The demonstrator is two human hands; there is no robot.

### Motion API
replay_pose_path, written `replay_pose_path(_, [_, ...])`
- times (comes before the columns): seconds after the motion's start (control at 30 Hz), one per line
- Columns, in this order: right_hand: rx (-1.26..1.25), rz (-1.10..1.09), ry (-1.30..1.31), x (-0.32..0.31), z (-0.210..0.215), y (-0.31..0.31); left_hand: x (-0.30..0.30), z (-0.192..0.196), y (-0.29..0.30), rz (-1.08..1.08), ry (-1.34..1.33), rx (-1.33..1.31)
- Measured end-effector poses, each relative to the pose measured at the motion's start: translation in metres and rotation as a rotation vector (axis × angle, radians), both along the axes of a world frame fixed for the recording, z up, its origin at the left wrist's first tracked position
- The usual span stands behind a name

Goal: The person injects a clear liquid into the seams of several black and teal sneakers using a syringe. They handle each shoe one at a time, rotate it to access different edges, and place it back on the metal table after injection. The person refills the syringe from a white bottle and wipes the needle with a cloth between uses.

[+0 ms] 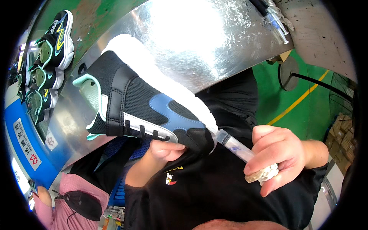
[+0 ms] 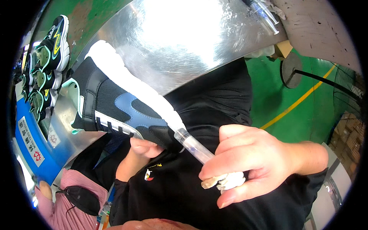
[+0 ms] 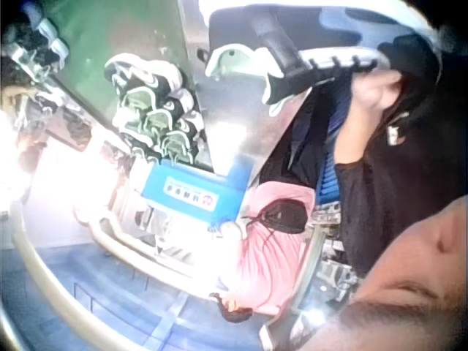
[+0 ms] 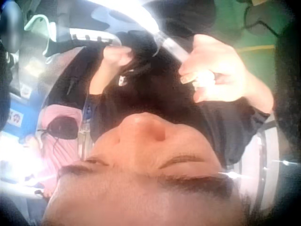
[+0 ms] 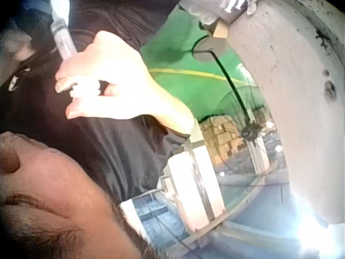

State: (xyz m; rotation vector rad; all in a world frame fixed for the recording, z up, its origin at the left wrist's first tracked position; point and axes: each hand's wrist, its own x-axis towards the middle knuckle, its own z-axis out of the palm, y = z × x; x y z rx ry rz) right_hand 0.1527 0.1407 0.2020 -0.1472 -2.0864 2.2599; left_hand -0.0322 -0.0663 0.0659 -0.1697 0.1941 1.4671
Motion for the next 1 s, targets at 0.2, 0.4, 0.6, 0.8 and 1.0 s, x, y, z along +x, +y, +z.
replay_pose_path(0.2, [0.128,-0.045,0.027,0.02,0.025,0.002,0.011,0.022,0.037,-0.029,0.189,-0.173])
replay_pose_path(0.4, [0.318,-0.13,0.075,0.031,0.035,0.002,0.009,0.01,0.06,-0.133,0.166,-0.081])
replay_pose_path(0.6, [0.533,-0.187,0.081,0.036,0.033,-0.002,0.012,0.017,0.087,-0.081,0.149,0.046])
replay_pose_path(0.8, [0.799,-0.244,0.148,0.028,0.018,-0.013,0.015,0.019,0.101,-0.015,0.106,0.075])
replay_pose_path(1.0, [1.085,-0.228,0.173,0.022,0.004,-0.017,0.013,0.026,0.102,-0.016,0.051,-0.008])
